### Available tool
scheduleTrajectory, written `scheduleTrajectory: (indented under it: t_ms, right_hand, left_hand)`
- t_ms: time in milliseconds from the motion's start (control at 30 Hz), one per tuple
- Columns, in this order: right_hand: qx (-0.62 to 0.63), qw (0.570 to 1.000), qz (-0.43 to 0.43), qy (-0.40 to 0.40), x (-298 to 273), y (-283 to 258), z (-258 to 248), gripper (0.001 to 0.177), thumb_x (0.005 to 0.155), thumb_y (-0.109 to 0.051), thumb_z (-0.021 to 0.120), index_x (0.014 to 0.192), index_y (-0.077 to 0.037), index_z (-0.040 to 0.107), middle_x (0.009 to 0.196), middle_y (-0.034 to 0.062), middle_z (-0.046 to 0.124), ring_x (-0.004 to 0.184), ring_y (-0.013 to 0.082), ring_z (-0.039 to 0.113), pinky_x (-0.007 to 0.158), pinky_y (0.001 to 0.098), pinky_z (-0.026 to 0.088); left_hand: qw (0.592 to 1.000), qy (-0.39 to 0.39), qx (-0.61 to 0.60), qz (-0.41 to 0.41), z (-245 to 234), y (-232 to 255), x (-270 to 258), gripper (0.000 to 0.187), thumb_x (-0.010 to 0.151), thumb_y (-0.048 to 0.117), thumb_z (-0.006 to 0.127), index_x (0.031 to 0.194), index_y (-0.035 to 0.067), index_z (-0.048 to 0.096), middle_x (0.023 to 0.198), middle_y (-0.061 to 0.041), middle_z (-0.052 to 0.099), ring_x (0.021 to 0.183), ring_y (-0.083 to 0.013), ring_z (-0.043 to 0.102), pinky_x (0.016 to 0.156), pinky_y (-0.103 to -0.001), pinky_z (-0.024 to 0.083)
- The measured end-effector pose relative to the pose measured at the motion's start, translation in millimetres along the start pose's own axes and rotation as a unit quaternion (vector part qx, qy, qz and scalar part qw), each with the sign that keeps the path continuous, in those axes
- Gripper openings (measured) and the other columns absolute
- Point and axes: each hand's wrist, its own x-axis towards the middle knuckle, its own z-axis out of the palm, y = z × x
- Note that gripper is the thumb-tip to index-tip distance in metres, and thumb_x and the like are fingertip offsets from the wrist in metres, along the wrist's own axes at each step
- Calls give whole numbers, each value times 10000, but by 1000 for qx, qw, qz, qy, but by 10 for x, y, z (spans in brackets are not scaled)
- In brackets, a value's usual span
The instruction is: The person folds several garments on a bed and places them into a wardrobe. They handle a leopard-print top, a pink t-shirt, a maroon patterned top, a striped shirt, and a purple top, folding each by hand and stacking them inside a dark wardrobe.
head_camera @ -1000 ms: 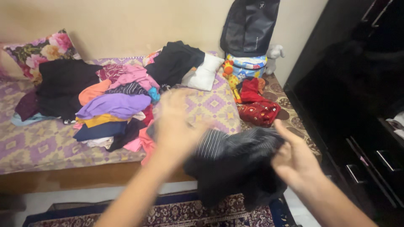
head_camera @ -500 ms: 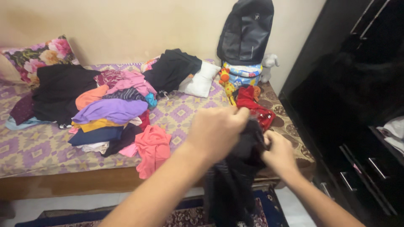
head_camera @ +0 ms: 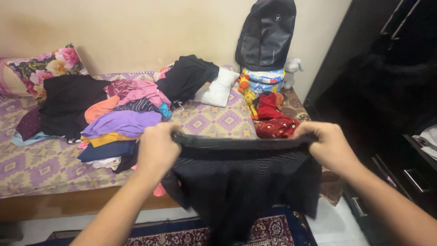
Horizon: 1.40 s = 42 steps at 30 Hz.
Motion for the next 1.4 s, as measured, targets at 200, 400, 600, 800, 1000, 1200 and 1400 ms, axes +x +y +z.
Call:
scheduleTrajectory:
  t_ms: [200,400,600,800,1000,1200,1400]
  right_hand:
    - [-171,984,-49,24,-118,-395,-121,303,746,-62,711,1049,-64,693,894,155,745,798,313,748,713,383,570]
    - [-330,929,-62,-157,-73,-23,-176,426,716,-164,777,1135,-140,700,1051,65,743,947,300,713,784,425,576]
    - [-358,923,67,-127,54,542,97,374,747,-74,690,1091,-211,738,1101,56,745,1024,303,707,842,430,581]
    - [-362,851,169,-342,474,900,295,223,790,-206,741,998,-260,802,995,-6,801,1010,220,760,883,375,605]
    - [-456,823,147,-305,1832,791,549,354,832,-156,722,1138,-325,777,1088,45,770,1044,272,748,908,419,609]
    - [-397,910,115,21,3225,823,952,958,727,27,691,1602,-241,408,1657,311,258,999,525,640,845,529,557]
    - [-142,977,114,-113,2471,2241,2319,522,665,-1,710,1184,-56,685,1083,204,726,981,364,721,847,454,565]
  left_hand:
    - [969,-118,112,187,-274,-318,26,616,603,308,813,1144,37,699,885,-128,700,854,-340,708,695,-479,545]
    - [911,-245,244,223,-374,-751,21,157,769,129,678,918,86,702,985,-93,704,920,-305,723,765,-445,581]
    - [923,-240,301,-26,-136,-1501,-304,102,842,159,676,879,154,772,1052,-123,667,964,-317,709,809,-466,578]
    - [888,-422,19,-180,127,-2265,-220,287,706,119,814,991,138,789,853,-117,802,773,-243,801,773,-421,615]
    - [859,-478,182,-34,540,-2776,971,266,696,127,811,961,117,786,934,-129,796,905,-280,766,834,-429,602]
    - [938,-229,258,-11,1398,-3370,2439,1076,689,111,771,1612,278,242,1656,-323,-80,1499,-550,-61,1032,-813,69]
    - [959,-251,111,-64,2594,-3495,1107,492,779,204,678,1256,100,612,1264,-285,612,1276,-483,525,1024,-588,456]
